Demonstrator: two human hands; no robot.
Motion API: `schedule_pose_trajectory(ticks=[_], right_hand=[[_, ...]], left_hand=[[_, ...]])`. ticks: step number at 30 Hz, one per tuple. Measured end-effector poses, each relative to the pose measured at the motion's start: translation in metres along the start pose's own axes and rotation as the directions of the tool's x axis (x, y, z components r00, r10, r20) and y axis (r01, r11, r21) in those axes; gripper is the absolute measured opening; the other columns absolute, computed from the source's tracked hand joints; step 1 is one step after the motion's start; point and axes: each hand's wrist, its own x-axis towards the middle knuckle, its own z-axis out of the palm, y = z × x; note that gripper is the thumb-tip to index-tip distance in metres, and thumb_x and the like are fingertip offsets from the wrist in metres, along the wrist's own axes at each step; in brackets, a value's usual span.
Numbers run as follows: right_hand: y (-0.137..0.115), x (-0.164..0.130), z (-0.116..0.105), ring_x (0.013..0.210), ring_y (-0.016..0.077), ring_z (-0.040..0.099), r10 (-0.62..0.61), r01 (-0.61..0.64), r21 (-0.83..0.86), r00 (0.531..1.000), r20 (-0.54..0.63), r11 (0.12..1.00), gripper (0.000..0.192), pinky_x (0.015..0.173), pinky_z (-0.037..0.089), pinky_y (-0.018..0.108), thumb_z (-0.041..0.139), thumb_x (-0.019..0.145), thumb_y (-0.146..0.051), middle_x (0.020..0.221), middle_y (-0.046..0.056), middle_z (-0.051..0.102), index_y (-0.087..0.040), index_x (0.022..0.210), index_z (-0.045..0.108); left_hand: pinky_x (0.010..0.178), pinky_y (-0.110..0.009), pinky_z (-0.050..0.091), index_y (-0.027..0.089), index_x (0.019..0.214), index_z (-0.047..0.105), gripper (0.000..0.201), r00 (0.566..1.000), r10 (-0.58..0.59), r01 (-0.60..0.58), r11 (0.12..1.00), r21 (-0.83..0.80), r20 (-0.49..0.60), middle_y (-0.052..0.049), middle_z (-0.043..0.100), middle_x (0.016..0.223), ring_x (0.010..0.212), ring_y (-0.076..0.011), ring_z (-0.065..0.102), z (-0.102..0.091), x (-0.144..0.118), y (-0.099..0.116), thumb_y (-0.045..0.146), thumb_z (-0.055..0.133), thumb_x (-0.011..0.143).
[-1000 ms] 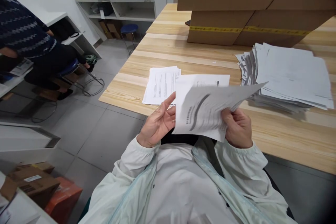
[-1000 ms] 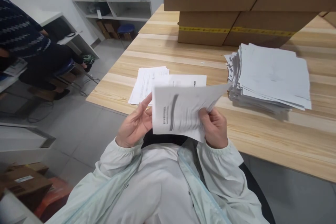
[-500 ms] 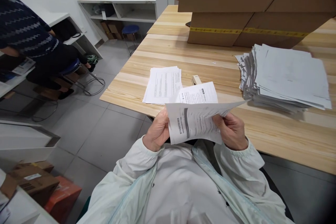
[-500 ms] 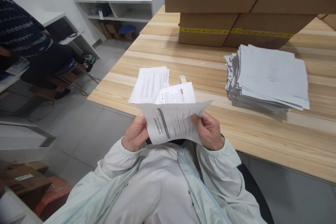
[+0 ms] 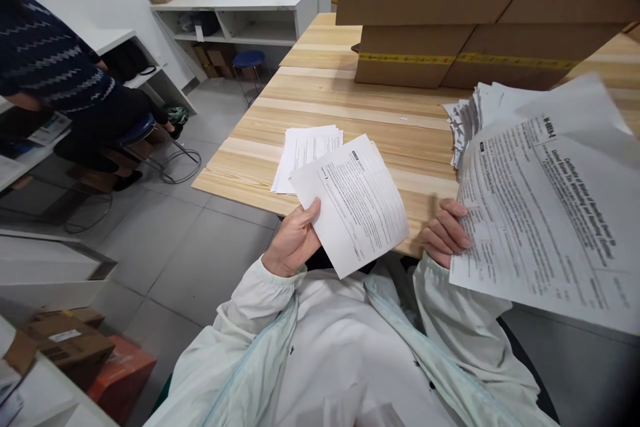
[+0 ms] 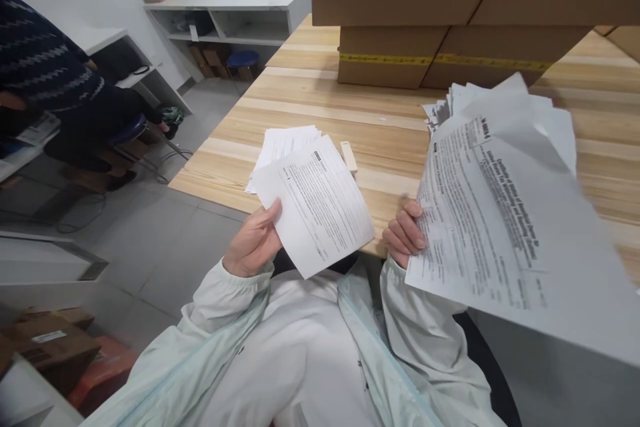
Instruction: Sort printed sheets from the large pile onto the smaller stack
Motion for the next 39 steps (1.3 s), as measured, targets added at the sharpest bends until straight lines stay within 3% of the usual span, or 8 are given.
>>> schedule_pose_trajectory(ticks=[6, 10, 13, 16, 19, 23, 31, 39], right_hand=[[-0.013, -0.027, 0.023, 0.044, 0.0077, 0.028, -0.175, 0.092, -0.385, 0.967, -0.187, 0.918, 0.047, 0.044, 0.022, 0.024, 0.061, 0.088, -0.053, 0.046, -0.007, 0.035, -0.022, 0.056, 0.048], [-0.021, -0.038, 0.036, 0.048, 0.0075, 0.024, -0.441, 0.233, -0.730, 0.892, -0.103, 0.643, 0.054, 0.049, 0.022, 0.027, 0.059, 0.090, -0.049, 0.049, -0.005, 0.027, -0.020, 0.052, 0.033], [-0.019, -0.046, 0.044, 0.047, 0.0075, 0.022, -0.478, 0.297, -0.764, 0.878, -0.018, 0.574, 0.054, 0.047, 0.021, 0.028, 0.057, 0.092, -0.048, 0.047, -0.006, 0.026, -0.021, 0.052, 0.032], [-0.014, -0.049, 0.044, 0.048, 0.0084, 0.029, -0.468, 0.309, -0.712, 0.883, -0.031, 0.631, 0.047, 0.048, 0.029, 0.025, 0.062, 0.090, -0.046, 0.048, -0.005, 0.034, -0.021, 0.056, 0.043], [-0.012, -0.042, 0.034, 0.071, 0.0146, 0.059, -0.422, 0.322, -0.511, 0.902, -0.089, 0.797, 0.035, 0.066, 0.048, 0.028, 0.077, 0.075, -0.051, 0.080, 0.001, 0.066, -0.021, 0.090, 0.066], [-0.015, -0.033, 0.017, 0.086, 0.0213, 0.070, -0.153, 0.165, -0.187, 0.985, 0.077, 0.968, 0.048, 0.072, 0.058, 0.035, 0.083, 0.069, -0.052, 0.103, 0.006, 0.075, -0.024, 0.106, 0.070], [-0.026, -0.039, 0.009, 0.067, 0.0187, 0.070, -0.061, 0.063, -0.254, 0.998, 0.016, 0.965, 0.029, 0.056, 0.057, 0.030, 0.082, 0.073, -0.044, 0.087, 0.005, 0.078, -0.021, 0.090, 0.078], [-0.017, -0.039, 0.010, 0.067, 0.0187, 0.070, -0.002, 0.023, -0.306, 0.998, 0.069, 0.952, 0.028, 0.055, 0.057, 0.030, 0.080, 0.075, -0.042, 0.088, 0.005, 0.078, -0.021, 0.093, 0.078]], left_hand=[[0.122, -0.041, 0.035, 0.014, 0.139, 0.057, 0.045, 1.000, -0.007, 0.007, 0.999, 0.032, 0.018, -0.010, 0.070, 0.128, 0.133, -0.0245, 0.057, 0.003, -0.006, -0.006, 0.022, 0.060, 0.094], [0.117, -0.039, 0.042, 0.014, 0.126, 0.066, 0.039, 0.999, -0.002, -0.001, 0.997, 0.081, 0.033, -0.010, 0.074, 0.119, 0.127, -0.0254, 0.062, 0.006, -0.008, -0.013, 0.028, 0.067, 0.090], [0.113, -0.040, 0.046, 0.014, 0.119, 0.070, 0.038, 0.996, -0.021, 0.009, 0.990, 0.142, 0.084, -0.011, 0.076, 0.115, 0.123, -0.0270, 0.064, 0.008, -0.009, -0.018, 0.035, 0.071, 0.087], [0.109, -0.042, 0.048, 0.015, 0.117, 0.072, 0.041, 0.988, -0.045, 0.012, 0.975, 0.223, 0.147, -0.011, 0.076, 0.113, 0.119, -0.0284, 0.066, 0.007, -0.010, -0.019, 0.040, 0.075, 0.084], [0.100, -0.040, 0.052, 0.017, 0.114, 0.073, 0.041, 0.974, -0.050, -0.022, 0.949, 0.315, 0.219, -0.010, 0.077, 0.110, 0.112, -0.0285, 0.069, 0.007, -0.010, -0.018, 0.044, 0.074, 0.084], [0.084, -0.034, 0.056, 0.017, 0.107, 0.076, 0.039, 0.955, -0.057, -0.073, 0.907, 0.415, 0.293, -0.008, 0.078, 0.101, 0.098, -0.0255, 0.073, 0.021, -0.009, -0.015, 0.047, 0.075, 0.081], [0.070, -0.025, 0.054, 0.021, 0.101, 0.075, 0.034, 0.954, 0.211, -0.271, 0.910, 0.314, 0.212, -0.001, 0.076, 0.085, 0.089, -0.0191, 0.072, 0.046, 0.007, -0.010, 0.046, 0.077, 0.078], [0.092, -0.033, 0.053, 0.018, 0.100, 0.075, 0.040, 0.947, 0.305, -0.320, 0.915, 0.246, 0.099, -0.006, 0.077, 0.098, 0.110, -0.0258, 0.068, 0.041, 0.019, -0.011, 0.054, 0.070, 0.082]])
